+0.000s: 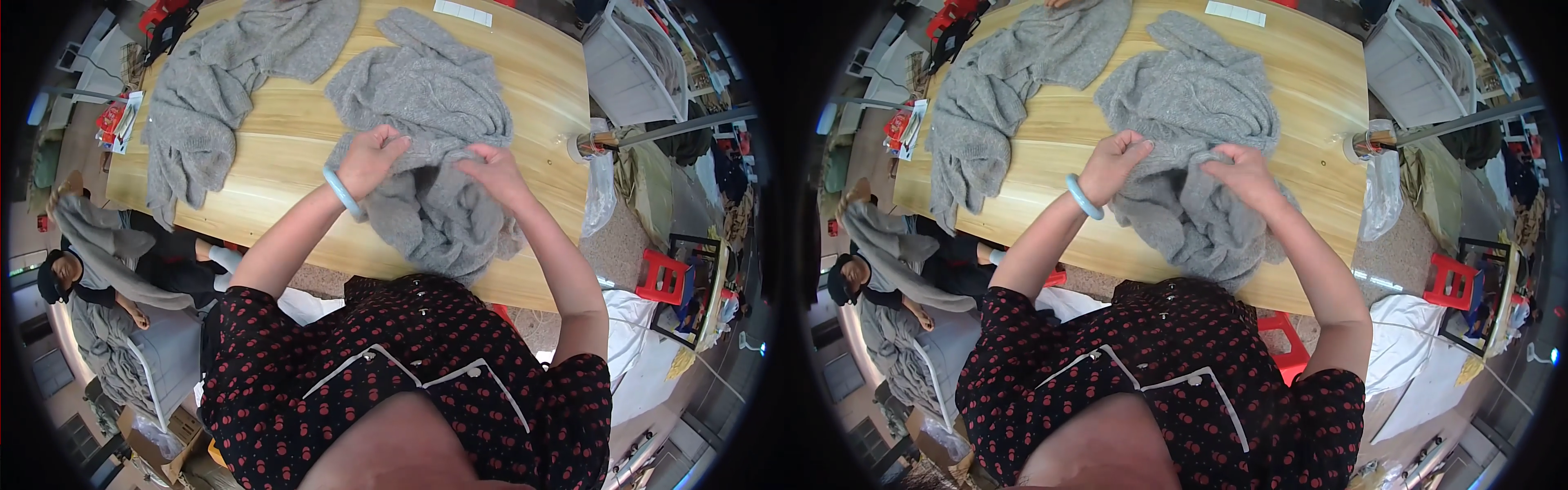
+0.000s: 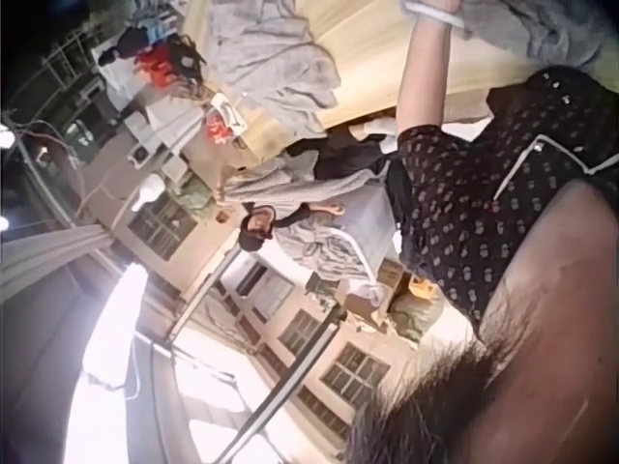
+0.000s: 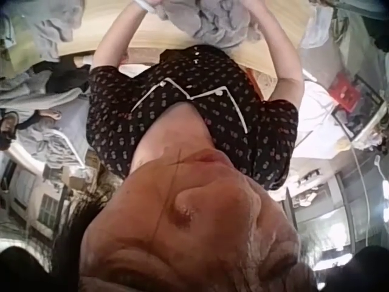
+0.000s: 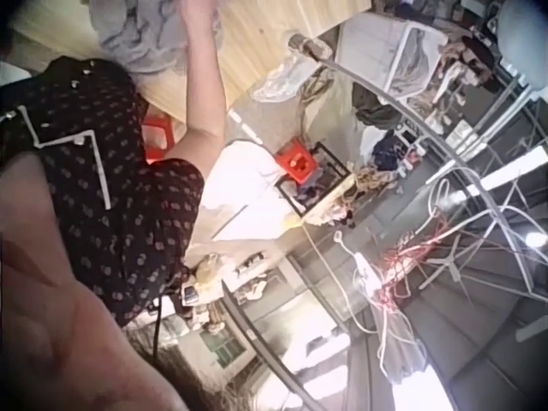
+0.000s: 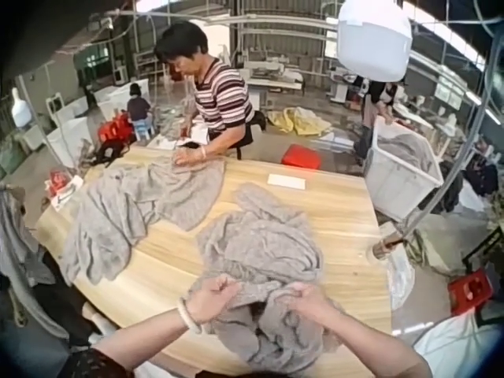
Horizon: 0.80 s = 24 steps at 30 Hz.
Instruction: Inspecting and removing loose fibers from fuzzy grey garments on a wooden work table.
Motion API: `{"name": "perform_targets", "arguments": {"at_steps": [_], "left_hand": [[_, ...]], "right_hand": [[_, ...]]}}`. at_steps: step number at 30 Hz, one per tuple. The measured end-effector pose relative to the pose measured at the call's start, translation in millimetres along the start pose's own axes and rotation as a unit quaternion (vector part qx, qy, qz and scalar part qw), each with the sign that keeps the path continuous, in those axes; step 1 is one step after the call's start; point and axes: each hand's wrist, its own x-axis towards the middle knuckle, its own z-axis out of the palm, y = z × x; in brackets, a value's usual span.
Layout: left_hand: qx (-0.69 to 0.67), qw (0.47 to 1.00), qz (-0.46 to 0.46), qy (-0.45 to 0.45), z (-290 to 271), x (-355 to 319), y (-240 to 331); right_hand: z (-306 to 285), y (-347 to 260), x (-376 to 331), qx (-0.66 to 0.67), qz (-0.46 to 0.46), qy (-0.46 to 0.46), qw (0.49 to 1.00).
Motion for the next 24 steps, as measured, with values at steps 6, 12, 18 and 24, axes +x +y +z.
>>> {"name": "perform_targets", "arguments": {"at_steps": [6,12,18,24], "left_hand": [[-0.297,0.928,-0.179,-0.134,21,-30,38],[-0.349,0.913,-0.178,-0.113,20,-31,-8],[-0.243,0.939,-0.228,-0.08,5,-42,-57],[-0.118,0.965,-0.228,-0.052,-5,-52,-76]], "right_hand": [[2,-32,1,-0.335,-0.314,0.306,0.834],[9,-8,15,-0.253,-0.307,0.339,0.852],[6,43,15,-0.214,-0.244,0.299,0.897],[0,58,4,-0.006,-0.071,0.127,0.989]]}}
